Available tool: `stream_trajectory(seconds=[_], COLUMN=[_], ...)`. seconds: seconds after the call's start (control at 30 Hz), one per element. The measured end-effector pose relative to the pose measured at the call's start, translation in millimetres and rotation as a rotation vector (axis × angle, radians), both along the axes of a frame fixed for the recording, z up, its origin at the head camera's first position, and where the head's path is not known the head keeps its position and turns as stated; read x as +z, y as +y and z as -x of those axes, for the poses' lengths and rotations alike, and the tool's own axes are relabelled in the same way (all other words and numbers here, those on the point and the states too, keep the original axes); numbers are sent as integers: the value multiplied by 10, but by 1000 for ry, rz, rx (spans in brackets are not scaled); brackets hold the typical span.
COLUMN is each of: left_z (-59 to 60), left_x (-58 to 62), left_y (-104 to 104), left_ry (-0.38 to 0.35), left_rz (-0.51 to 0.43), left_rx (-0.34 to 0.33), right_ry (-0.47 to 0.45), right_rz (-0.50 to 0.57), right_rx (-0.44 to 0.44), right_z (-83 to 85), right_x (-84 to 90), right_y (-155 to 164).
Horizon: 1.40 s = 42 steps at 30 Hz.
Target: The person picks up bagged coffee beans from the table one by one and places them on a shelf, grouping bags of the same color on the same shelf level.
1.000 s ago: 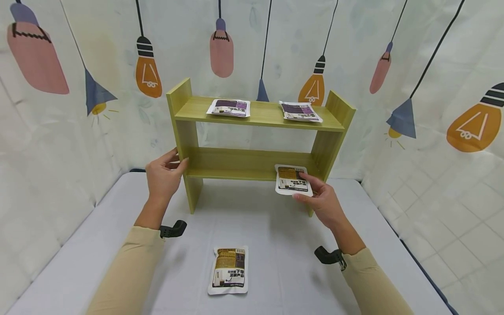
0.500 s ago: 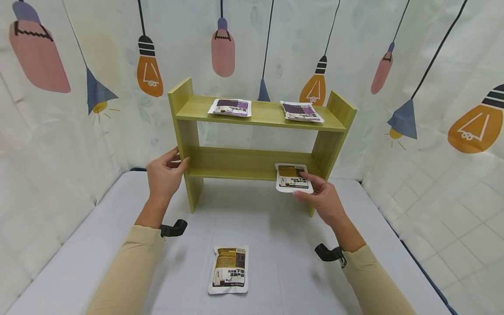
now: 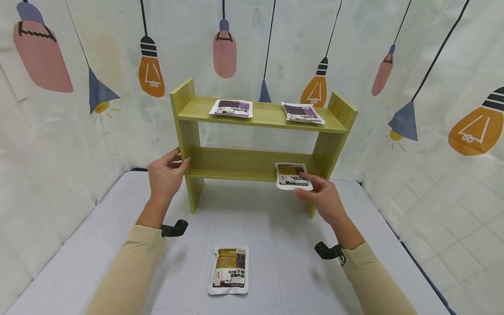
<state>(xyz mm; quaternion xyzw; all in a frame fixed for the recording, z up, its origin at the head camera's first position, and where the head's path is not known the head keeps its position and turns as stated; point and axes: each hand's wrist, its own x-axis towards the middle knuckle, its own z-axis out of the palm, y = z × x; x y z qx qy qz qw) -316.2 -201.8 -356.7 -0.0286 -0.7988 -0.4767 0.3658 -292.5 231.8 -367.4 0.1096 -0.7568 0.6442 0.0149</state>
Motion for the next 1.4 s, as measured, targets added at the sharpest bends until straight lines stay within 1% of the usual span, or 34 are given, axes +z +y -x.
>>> stream_trajectory(seconds=[0.23,0.57,0.87,1.4], left_z=[-3,4,0,-1], left_x=[-1,3,16,16], left_y=[-1,1,6,6], left_ry=[0,-2,23,13], left_rz=[-6,0,-10,-7], left_rx=[-3,7,-5,-8], right_ry=[-10,-27,-44,-81], right_rz=[-8,-1,-22,34], right_rx=[-42,-62,-89,-109], right_z=[24,68,81,118], right_x=[12,38,59,79], right_y=[-18,-34,-61,-114])
